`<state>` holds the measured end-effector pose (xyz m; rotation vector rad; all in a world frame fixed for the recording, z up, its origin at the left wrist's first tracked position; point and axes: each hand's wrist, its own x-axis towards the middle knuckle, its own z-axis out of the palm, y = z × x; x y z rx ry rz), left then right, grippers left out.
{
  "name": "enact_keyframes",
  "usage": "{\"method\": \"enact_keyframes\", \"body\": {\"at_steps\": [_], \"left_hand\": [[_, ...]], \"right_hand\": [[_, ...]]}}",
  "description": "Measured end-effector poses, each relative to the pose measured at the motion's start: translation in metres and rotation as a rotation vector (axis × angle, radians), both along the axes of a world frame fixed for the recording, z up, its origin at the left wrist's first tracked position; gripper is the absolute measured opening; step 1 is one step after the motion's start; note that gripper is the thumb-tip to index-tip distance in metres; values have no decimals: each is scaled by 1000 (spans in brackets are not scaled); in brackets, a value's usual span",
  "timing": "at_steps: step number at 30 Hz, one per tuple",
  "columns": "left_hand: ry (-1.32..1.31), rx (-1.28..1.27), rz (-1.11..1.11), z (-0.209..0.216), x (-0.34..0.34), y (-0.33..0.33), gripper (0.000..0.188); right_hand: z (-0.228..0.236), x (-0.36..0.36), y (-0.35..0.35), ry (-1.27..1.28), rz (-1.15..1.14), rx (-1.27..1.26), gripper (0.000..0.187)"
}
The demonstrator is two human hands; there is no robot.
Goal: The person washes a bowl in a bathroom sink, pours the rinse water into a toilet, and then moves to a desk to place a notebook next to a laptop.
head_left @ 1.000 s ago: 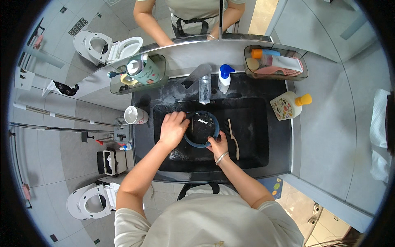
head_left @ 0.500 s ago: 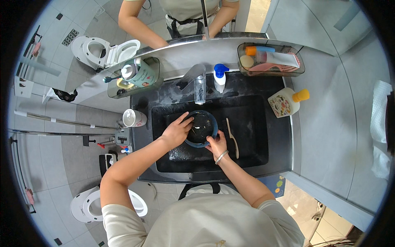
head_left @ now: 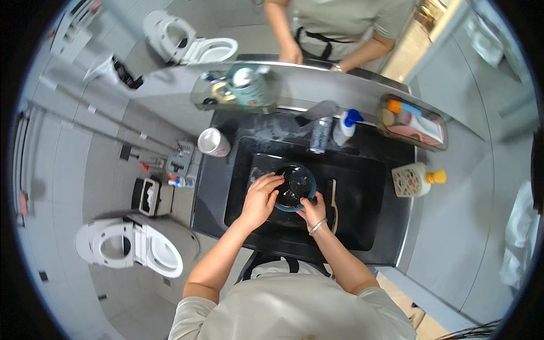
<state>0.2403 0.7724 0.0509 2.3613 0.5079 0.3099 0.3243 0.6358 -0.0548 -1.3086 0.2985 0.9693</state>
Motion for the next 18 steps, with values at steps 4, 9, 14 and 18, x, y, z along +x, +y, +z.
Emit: {"method": "enact_keyframes", "body": {"at_steps": [4, 9, 14, 18], "left_hand": [[-257, -358, 338, -7, -46, 14, 19], [-573, -703, 597, -18, -122, 52, 11], [-822, -863, 720, -6, -235, 109, 14], [-865, -861, 845, -15, -353, 159, 23]], "right_hand": [[8, -21, 19, -12, 128, 27, 47], [30, -74, 62, 10, 267, 46, 49], [49, -158, 124, 31, 332, 119, 44], [51, -238, 180, 79, 393, 152, 41]]}}
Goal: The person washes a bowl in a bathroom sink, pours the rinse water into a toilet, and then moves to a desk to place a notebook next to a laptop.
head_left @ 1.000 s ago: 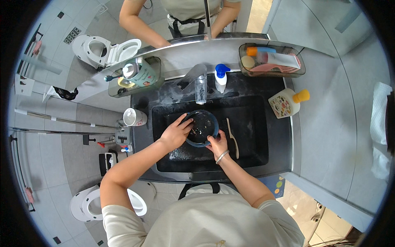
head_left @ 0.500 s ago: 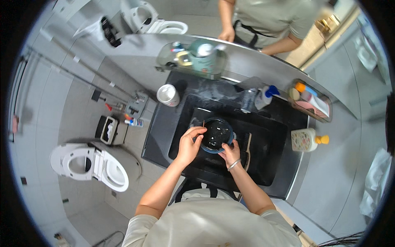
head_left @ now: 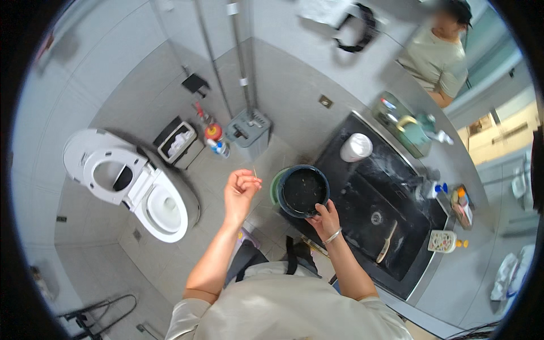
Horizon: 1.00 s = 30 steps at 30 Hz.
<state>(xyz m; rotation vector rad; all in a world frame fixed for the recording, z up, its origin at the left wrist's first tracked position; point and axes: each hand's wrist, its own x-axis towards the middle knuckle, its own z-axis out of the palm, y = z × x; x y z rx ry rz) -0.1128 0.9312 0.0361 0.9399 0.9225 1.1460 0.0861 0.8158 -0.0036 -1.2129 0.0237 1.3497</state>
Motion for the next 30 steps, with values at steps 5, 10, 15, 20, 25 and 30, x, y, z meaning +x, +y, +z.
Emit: {"method": "enact_keyframes", "body": {"at_steps": [5, 10, 15, 20, 25, 30], "left_hand": [[145, -62, 159, -23, -127, 52, 22], [193, -155, 305, -69, -211, 96, 19], [195, -282, 408, -131, -265, 154, 20], [180, -458, 489, -201, -301, 236, 19], [313, -489, 538, -308, -348, 340, 20], [363, -965, 509, -381, -388, 442, 66]], "right_hand": [[-12, -88, 72, 75, 162, 32, 45], [-30, -167, 150, 88, 235, -54, 52], [-77, -215, 228, 78, 326, -90, 58], [-112, -253, 306, 36, 356, -183, 54], [-180, -266, 369, -16, 454, -168, 63], [-224, -285, 433, -42, 560, -256, 64]]}}
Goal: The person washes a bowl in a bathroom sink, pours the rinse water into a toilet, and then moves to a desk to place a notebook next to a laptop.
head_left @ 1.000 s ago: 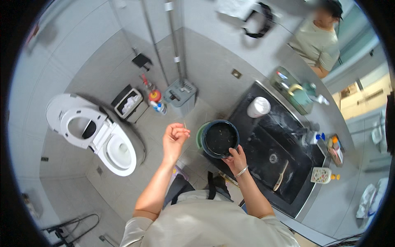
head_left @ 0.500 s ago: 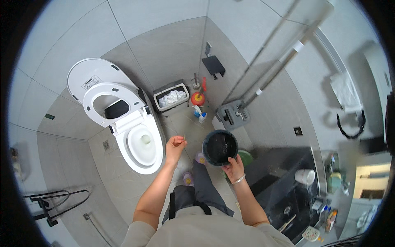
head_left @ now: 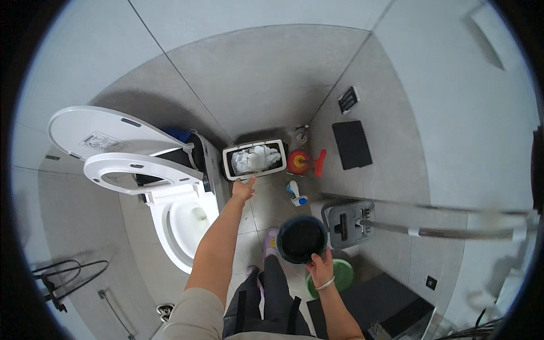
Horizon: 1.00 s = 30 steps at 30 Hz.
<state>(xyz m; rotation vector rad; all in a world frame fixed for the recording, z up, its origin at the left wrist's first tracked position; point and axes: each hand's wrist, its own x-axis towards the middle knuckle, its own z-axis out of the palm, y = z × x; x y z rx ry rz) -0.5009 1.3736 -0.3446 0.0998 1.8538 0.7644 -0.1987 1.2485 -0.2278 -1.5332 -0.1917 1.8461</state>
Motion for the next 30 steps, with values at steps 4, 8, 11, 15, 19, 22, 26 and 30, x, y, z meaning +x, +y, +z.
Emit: {"method": "enact_keyframes", "body": {"at_steps": [4, 8, 11, 15, 19, 22, 26, 30], "left_hand": [[-157, 74, 150, -37, -18, -2, 74], [-271, 248, 72, -20, -28, -59, 54], [-242, 353, 25, 25, -30, -117, 42], [-261, 353, 158, 70, -46, -194, 40], [-247, 367, 307, 71, -74, -264, 40], [-158, 473, 353, 57, -99, -309, 41], [-46, 382, 330, 46, -136, -356, 36], [108, 324, 261, 16, -164, -398, 32]], "right_hand": [[-27, -21, 31, -83, 72, -45, 52], [-42, -46, 40, -112, 234, -45, 52], [-56, -69, 28, -99, 313, -35, 51], [-48, -121, 13, -4, 571, -76, 63], [-63, -180, -36, 62, 662, -82, 52], [-63, -228, -68, 83, 807, -96, 61], [-74, -283, -108, 54, 853, -195, 53], [-111, -311, -134, 98, 799, -523, 38]]}}
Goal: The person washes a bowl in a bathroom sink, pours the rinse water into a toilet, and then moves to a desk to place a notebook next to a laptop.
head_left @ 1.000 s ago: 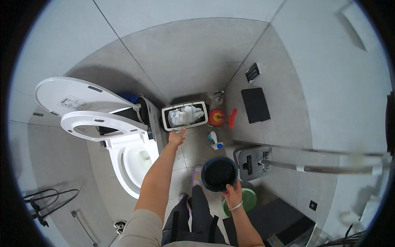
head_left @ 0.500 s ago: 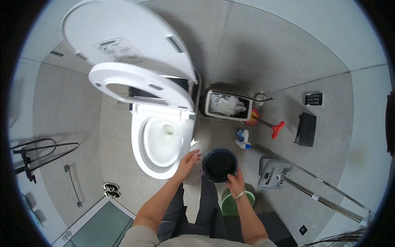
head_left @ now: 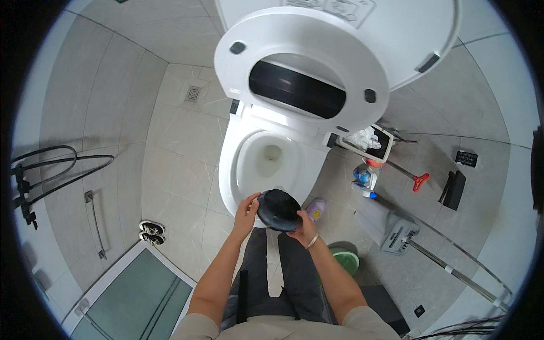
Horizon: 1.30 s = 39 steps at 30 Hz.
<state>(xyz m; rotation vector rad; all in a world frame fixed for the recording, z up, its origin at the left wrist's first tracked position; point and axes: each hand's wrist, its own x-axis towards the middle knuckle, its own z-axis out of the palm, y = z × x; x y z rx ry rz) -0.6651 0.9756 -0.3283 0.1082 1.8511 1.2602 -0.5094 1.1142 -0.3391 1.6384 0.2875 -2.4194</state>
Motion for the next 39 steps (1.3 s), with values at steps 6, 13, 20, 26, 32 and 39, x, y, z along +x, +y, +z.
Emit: {"method": "enact_keyframes", "body": {"at_steps": [6, 13, 20, 26, 32, 39], "left_hand": [[148, 111, 90, 0, -21, 1, 33], [143, 151, 113, 14, -32, 28, 35], [-282, 34, 376, 48, -29, 11, 44], [-440, 51, 427, 91, 15, -37, 55], [-379, 142, 504, 147, 44, -41, 59], [-445, 239, 21, 209, 17, -22, 57]], "right_hand": [[-4, -36, -13, 136, -189, -503, 49], [-1, -50, -11, 376, -314, -735, 52], [9, -46, 1, 117, 63, -136, 43], [54, -37, 4, 537, 583, 656, 70], [128, -17, 0, 603, 634, 927, 76], [177, 30, -25, 360, 222, 930, 65]]}}
